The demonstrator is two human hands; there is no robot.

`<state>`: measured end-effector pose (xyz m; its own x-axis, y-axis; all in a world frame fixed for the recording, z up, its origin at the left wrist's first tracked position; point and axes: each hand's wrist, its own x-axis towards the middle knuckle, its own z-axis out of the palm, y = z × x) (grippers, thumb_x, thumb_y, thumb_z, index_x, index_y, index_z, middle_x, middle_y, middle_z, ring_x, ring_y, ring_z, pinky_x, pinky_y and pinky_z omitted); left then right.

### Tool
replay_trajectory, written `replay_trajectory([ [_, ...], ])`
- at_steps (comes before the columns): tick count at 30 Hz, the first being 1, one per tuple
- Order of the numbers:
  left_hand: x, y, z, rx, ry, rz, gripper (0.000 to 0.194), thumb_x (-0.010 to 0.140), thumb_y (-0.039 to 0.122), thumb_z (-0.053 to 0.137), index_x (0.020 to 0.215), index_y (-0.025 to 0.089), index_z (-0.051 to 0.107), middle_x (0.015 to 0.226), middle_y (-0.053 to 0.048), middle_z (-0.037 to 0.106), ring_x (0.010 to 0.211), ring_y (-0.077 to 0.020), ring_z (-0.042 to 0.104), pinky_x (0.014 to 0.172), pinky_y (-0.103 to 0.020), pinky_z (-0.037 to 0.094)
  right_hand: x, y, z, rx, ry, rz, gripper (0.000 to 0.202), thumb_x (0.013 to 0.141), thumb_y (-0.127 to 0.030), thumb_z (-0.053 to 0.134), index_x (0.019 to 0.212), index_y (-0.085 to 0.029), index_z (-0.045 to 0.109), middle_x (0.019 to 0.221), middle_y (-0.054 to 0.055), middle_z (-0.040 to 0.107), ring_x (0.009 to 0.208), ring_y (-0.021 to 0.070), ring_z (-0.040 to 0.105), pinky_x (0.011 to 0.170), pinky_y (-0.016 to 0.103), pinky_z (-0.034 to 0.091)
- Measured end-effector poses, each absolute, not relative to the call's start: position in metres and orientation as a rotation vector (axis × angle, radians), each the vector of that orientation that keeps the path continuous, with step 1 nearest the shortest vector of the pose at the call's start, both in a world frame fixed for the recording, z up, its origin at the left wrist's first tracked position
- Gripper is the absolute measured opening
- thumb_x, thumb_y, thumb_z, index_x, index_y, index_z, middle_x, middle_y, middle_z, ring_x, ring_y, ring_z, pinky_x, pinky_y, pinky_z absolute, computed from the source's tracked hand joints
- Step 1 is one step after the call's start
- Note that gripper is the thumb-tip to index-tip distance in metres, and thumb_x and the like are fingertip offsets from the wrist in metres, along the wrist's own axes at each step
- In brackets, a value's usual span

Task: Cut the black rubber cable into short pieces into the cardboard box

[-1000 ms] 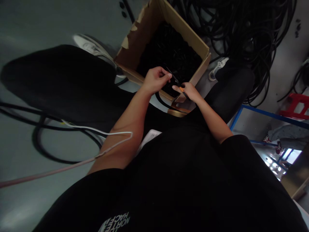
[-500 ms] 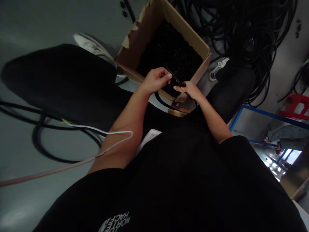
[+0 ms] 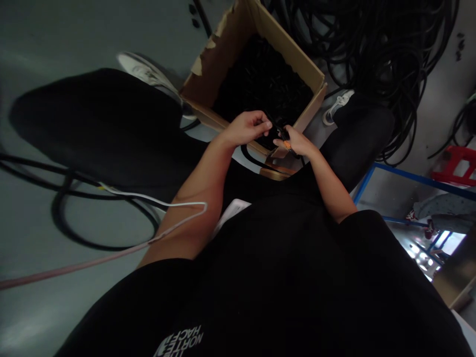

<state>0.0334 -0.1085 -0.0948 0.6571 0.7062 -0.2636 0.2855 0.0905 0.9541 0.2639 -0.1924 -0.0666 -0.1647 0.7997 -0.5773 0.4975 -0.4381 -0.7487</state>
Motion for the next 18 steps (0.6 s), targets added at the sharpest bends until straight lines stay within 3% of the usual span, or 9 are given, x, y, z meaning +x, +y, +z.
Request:
replay_trajectory([
  [4,0.032,-0.108,-0.094,1.475,0.806,0.362,0.066,0.112,0.086,0.081,0.087,0.027,0.063,0.070,0.000,0.067,0.072,-0.0202,0.063,0.072,-0.031,0.054,0.264,-0.188,-0.071,-1.883,-1.553,1.656,0.070,0.092,-0.079,0.107,0.118,-0.024,0.072,0.119,0.013,0.082,0.117,0.0374,0.076,0.116,0.059,0.068],
  [9,0.026,-0.107,-0.101,1.439,0.833,0.397,0.072,0.112,0.091,0.081,0.086,0.028,0.061,0.070,0.000,0.063,0.065,-0.0179,0.054,0.067,-0.031,0.047,0.270,-0.186,-0.073,-1.917,-1.641,1.576,0.066,0.096,-0.081,0.103,0.099,-0.028,0.064,0.100,0.005,0.071,0.103,0.0309,0.069,0.101,0.048,0.066],
  [14,0.024,-0.105,-0.106,1.466,0.904,0.417,0.069,0.111,0.089,0.084,0.090,0.027,0.063,0.073,0.000,0.062,0.074,-0.0207,0.059,0.074,-0.033,0.053,0.274,-0.184,-0.069,-1.994,-1.633,1.539,0.077,0.095,-0.085,0.105,0.084,-0.029,0.053,0.081,-0.002,0.053,0.087,0.0224,0.054,0.082,0.038,0.053],
  [18,0.026,-0.106,-0.102,1.417,0.936,0.486,0.065,0.111,0.088,0.085,0.100,0.027,0.067,0.081,-0.002,0.066,0.083,-0.0238,0.067,0.086,-0.038,0.063,0.270,-0.184,-0.068,-2.034,-1.529,1.544,0.075,0.099,-0.080,0.104,0.082,-0.029,0.052,0.077,-0.004,0.049,0.083,0.0196,0.053,0.076,0.035,0.047],
])
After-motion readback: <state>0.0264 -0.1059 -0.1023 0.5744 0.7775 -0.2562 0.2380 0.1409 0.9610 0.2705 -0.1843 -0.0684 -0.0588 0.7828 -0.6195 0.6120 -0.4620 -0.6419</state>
